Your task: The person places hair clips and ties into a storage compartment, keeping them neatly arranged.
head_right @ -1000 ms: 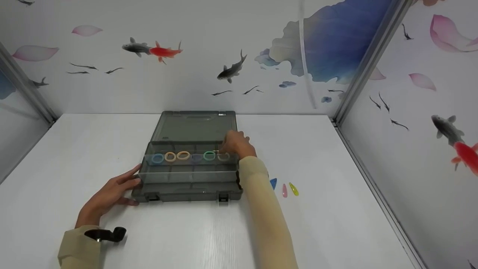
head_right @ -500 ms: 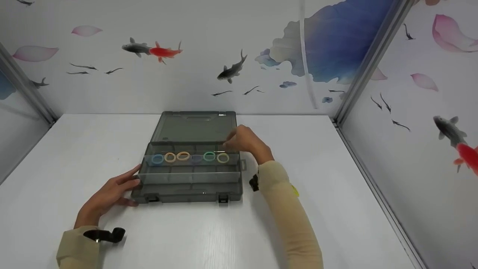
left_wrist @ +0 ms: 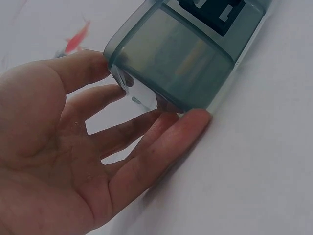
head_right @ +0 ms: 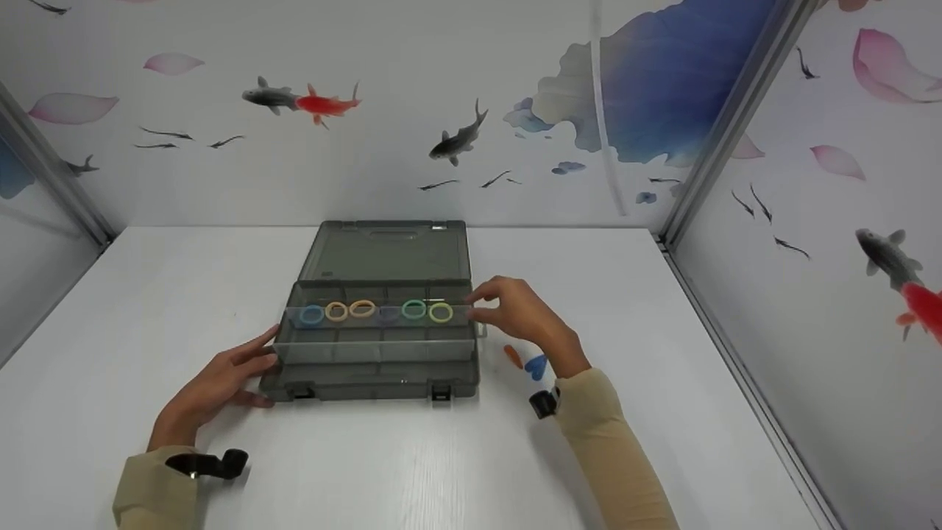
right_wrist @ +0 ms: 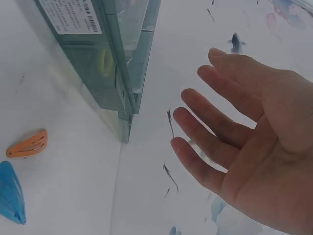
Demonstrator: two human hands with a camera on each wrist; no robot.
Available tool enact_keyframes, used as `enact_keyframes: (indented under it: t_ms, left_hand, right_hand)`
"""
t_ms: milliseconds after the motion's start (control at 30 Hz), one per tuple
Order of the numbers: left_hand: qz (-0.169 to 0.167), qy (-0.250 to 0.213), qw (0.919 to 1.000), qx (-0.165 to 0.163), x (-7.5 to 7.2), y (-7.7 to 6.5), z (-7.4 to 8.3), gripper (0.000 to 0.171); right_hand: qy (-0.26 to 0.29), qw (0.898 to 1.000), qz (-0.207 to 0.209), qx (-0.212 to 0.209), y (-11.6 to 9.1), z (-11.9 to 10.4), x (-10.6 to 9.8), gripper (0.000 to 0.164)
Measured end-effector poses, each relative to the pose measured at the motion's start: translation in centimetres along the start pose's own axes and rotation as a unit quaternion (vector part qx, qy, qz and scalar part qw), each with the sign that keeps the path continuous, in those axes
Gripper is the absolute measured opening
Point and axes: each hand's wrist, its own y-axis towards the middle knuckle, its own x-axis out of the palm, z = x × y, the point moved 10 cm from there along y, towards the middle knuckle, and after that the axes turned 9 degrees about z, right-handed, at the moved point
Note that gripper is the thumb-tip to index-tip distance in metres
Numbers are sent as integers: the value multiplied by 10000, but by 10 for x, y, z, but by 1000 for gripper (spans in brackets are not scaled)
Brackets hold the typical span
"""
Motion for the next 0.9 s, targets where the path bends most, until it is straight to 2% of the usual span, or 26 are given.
enact_keyframes:
  t_ms: [200,433,900]
  left_hand:
    - [45,24,10000,-47,-1,1,-1,62]
    - [82,77,9999,-84,0,2,-2,62]
    - [68,96,9999,-67,0,1,-1,63]
  right_hand:
    - [119,9996,262,72,-17,16,-4,26]
    - [406,9981,319,325,-33,41,1,30]
    - [10,9929,235,1169,-56,87,10,41]
